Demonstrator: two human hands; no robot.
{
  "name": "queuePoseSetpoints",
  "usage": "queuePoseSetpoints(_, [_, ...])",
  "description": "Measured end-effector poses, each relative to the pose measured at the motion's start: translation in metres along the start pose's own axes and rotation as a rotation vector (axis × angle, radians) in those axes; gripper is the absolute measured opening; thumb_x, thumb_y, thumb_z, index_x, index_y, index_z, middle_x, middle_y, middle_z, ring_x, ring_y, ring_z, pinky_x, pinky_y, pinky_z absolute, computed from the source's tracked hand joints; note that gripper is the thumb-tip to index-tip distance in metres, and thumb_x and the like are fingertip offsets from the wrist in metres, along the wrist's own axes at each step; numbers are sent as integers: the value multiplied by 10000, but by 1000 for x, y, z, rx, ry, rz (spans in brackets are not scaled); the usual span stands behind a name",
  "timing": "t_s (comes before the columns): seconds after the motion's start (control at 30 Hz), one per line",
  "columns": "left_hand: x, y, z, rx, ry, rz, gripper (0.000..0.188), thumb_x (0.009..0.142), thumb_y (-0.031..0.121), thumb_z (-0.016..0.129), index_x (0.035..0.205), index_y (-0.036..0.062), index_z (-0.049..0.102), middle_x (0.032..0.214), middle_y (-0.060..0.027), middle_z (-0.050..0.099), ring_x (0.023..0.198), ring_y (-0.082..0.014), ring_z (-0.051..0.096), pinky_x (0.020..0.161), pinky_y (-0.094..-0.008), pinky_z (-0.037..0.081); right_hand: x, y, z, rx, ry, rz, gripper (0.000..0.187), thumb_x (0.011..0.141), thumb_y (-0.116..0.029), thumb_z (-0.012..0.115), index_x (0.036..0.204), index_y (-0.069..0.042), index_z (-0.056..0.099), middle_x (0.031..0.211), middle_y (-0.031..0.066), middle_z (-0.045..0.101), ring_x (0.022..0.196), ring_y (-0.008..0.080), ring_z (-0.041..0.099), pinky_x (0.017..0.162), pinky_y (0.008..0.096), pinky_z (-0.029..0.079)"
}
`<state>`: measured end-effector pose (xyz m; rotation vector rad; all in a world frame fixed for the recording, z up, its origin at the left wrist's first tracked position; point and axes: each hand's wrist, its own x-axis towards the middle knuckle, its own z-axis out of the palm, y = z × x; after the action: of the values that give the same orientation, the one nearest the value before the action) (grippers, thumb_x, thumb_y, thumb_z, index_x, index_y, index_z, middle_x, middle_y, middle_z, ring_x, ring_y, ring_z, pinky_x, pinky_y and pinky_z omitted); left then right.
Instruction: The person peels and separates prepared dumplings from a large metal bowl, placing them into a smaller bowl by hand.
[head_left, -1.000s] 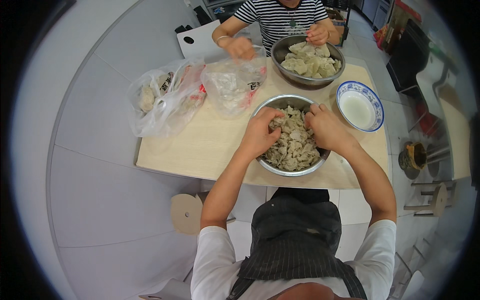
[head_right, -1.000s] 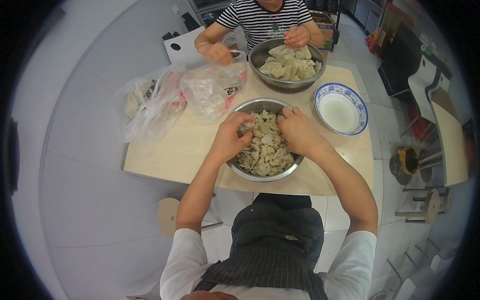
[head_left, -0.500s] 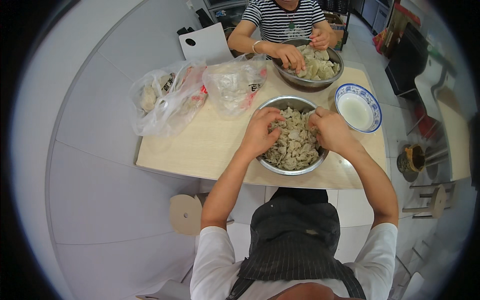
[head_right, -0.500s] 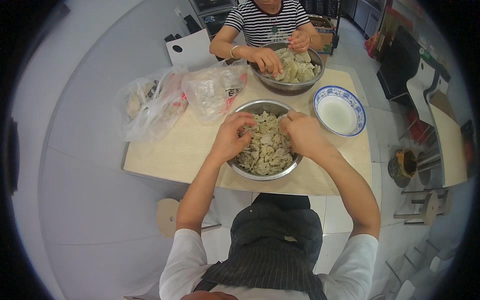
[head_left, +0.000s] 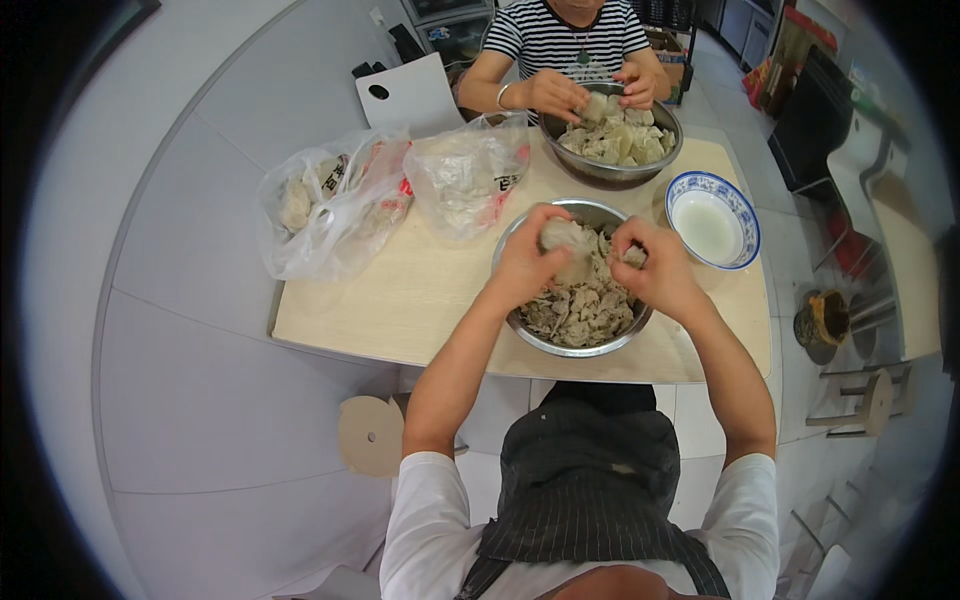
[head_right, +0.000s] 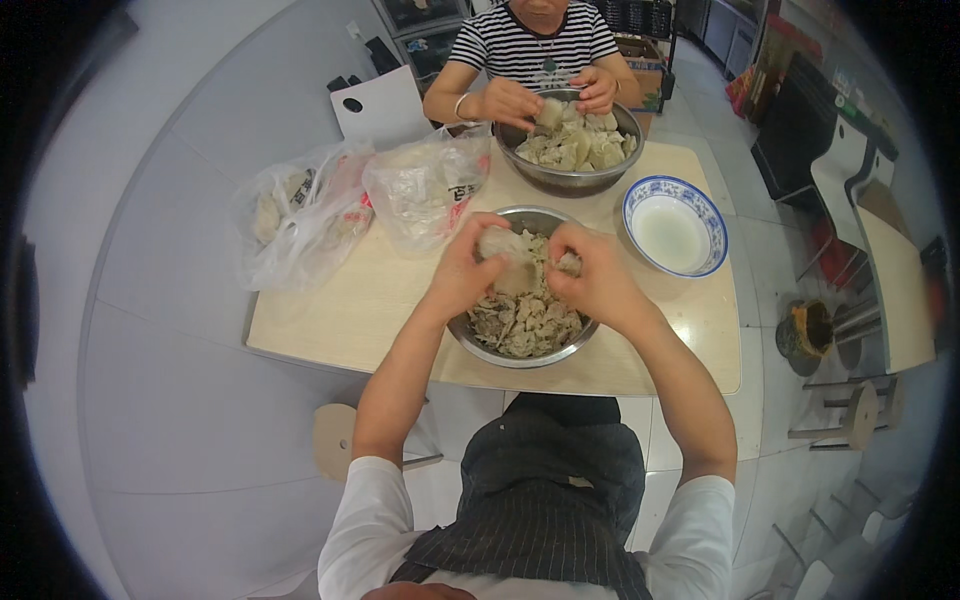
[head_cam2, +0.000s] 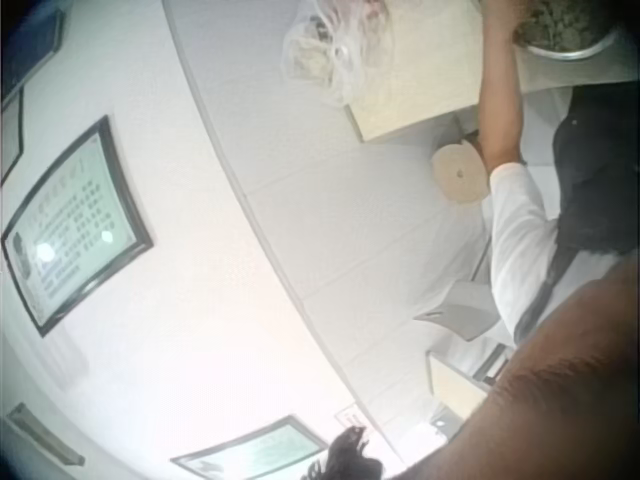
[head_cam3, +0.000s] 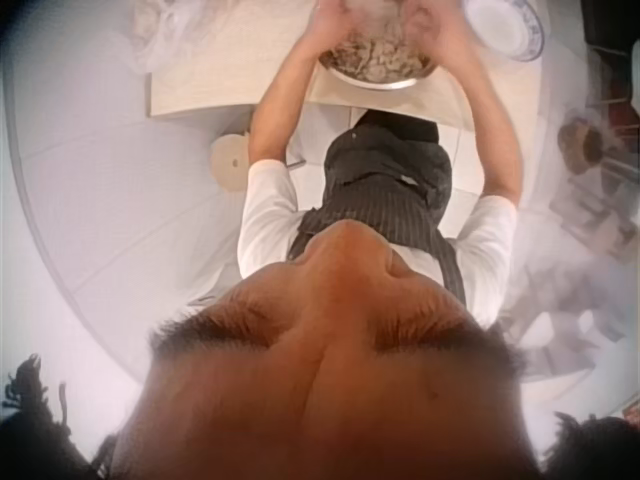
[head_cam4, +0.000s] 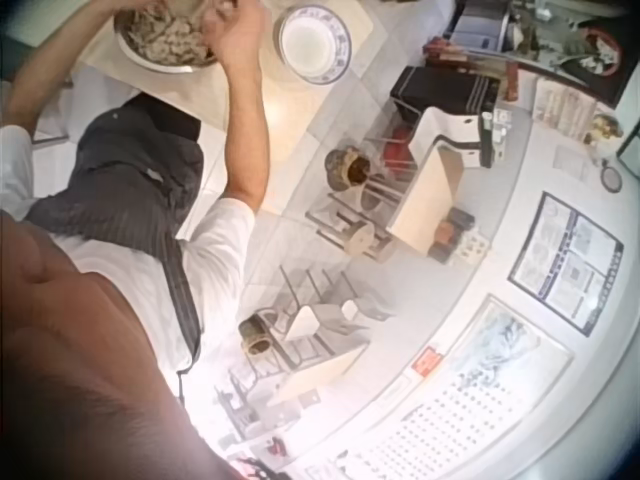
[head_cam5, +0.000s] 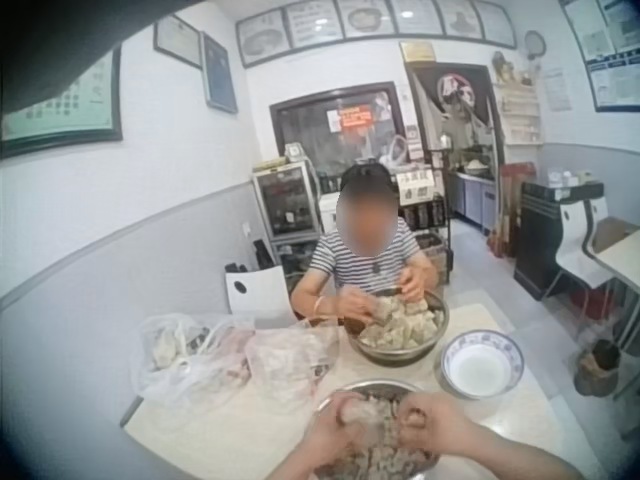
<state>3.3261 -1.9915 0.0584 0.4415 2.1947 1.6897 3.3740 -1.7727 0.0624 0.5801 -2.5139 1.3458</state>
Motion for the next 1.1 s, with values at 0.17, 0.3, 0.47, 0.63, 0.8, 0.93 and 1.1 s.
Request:
queuePoseSetpoints(0.17, [-5, -23, -16, 225, -79, 292, 489, 823, 58, 700, 1274, 74, 511, 1143, -60, 570, 1003, -188, 576, 893, -341, 478, -5, 24, 11, 476, 31, 262, 179, 861, -20, 682, 968, -29, 540, 847, 35, 620, 789, 117, 645, 681, 273, 522])
queuePoseSetpoints(0.3, [-13, -16, -14, 573, 24, 430, 443, 814, 80, 742, 1217, 35, 566, 1100, -72, 605, 986, -162, 580, 848, -318, 482, -2, 20, 21, 755, 17, 279, 189, 903, 22, 624, 1049, -11, 509, 909, 48, 624, 836, 125, 654, 732, 255, 549])
queuePoseSetpoints(0.47, [-3, -3, -3, 219, -7, 282, 334, 803, 72, 763, 1102, 12, 628, 893, -30, 649, 802, -102, 594, 713, -256, 494, 3, 12, 35, 793, 39, 316, 206, 908, -4, 633, 1079, -6, 518, 925, 51, 627, 803, 121, 639, 709, 248, 541])
queuePoseSetpoints(0.63, [-6, 0, 10, 34, 28, 240, 253, 773, 42, 765, 992, -2, 645, 778, -5, 629, 683, -77, 582, 612, -241, 480, 1, 20, 42, 719, 30, 306, 174, 912, -41, 647, 1054, -11, 551, 906, 23, 622, 740, 85, 591, 649, 235, 498])
queuePoseSetpoints(0.8, [0, -5, 7, 386, 83, 512, 139, 769, 6, 675, 904, -15, 652, 773, -53, 649, 655, -110, 594, 599, -270, 476, -3, 19, 37, 671, -54, 368, 138, 915, -58, 641, 1024, -14, 569, 877, 0, 600, 733, 69, 572, 641, 233, 482])
queuePoseSetpoints(0.93, [4, -11, -19, 486, 235, 423, 119, 766, 1, 644, 883, -19, 644, 786, -90, 665, 644, -146, 599, 602, -290, 484, -13, 20, 22, 768, -55, 385, 163, 912, -58, 647, 1051, -29, 568, 897, -11, 594, 747, 58, 553, 643, 233, 485])
queuePoseSetpoints(1.1, [2, 11, -1, 261, -80, 275, 146, 849, 22, 679, 979, 2, 617, 737, -62, 642, 620, -108, 588, 572, -261, 477, -4, 24, 30, 539, -9, 298, 216, 902, -152, 688, 1044, -19, 596, 818, -18, 578, 698, 67, 540, 616, 233, 462])
